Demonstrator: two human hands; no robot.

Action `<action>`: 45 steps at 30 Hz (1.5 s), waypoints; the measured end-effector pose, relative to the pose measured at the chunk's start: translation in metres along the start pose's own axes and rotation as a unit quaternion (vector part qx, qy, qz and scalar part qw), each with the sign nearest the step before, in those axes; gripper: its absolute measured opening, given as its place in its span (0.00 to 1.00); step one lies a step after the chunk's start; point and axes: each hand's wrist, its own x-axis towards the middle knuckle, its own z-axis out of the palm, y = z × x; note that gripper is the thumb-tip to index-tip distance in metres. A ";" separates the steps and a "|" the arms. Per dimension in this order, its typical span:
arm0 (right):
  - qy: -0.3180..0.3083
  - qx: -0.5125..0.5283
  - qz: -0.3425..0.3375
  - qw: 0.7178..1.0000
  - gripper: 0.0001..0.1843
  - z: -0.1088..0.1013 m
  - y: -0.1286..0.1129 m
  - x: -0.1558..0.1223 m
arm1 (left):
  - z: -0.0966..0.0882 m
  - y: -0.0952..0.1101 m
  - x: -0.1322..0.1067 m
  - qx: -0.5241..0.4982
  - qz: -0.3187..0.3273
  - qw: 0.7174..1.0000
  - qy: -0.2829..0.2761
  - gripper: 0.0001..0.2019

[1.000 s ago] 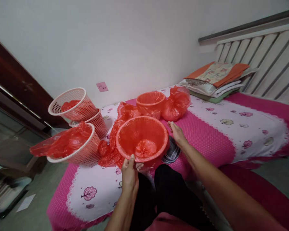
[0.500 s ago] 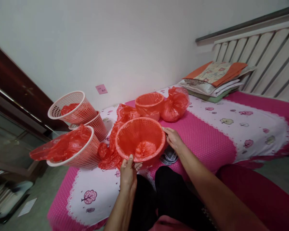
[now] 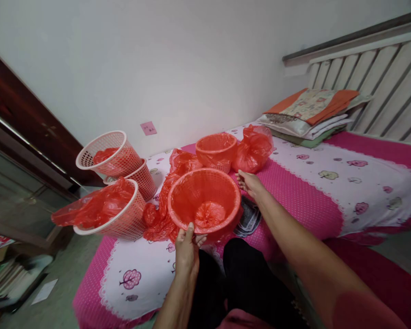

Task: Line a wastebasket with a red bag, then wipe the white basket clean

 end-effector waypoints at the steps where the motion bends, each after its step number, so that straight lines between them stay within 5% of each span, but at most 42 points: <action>1: -0.004 -0.010 0.001 1.000 0.16 0.005 -0.003 0.005 | 0.000 -0.001 -0.001 0.002 0.001 1.000 -0.004 0.28; 9: -0.020 -0.083 0.002 0.996 0.11 0.034 -0.004 0.007 | -0.001 -0.001 -0.005 -0.002 0.006 1.000 0.000 0.31; 16: 0.111 -0.060 -0.086 0.988 0.11 -0.002 -0.006 -0.029 | 0.006 0.007 0.007 -0.019 -0.009 1.000 0.010 0.25; 23: -0.044 0.074 0.061 0.994 0.19 -0.007 0.048 -0.107 | 0.016 0.012 0.012 -0.026 -0.006 1.000 0.010 0.22; 31: -0.075 0.129 0.041 0.988 0.28 0.016 0.052 -0.115 | 0.017 0.013 0.001 -0.030 -0.014 0.999 0.044 0.16; 39: -0.113 0.114 0.033 0.987 0.29 0.025 0.052 -0.122 | 0.001 0.017 -0.001 -0.077 -0.041 0.996 0.035 0.05; 45: -0.121 0.103 0.021 0.987 0.33 0.029 0.053 -0.127 | -0.043 0.015 -0.027 -0.099 -0.071 0.992 -0.033 0.09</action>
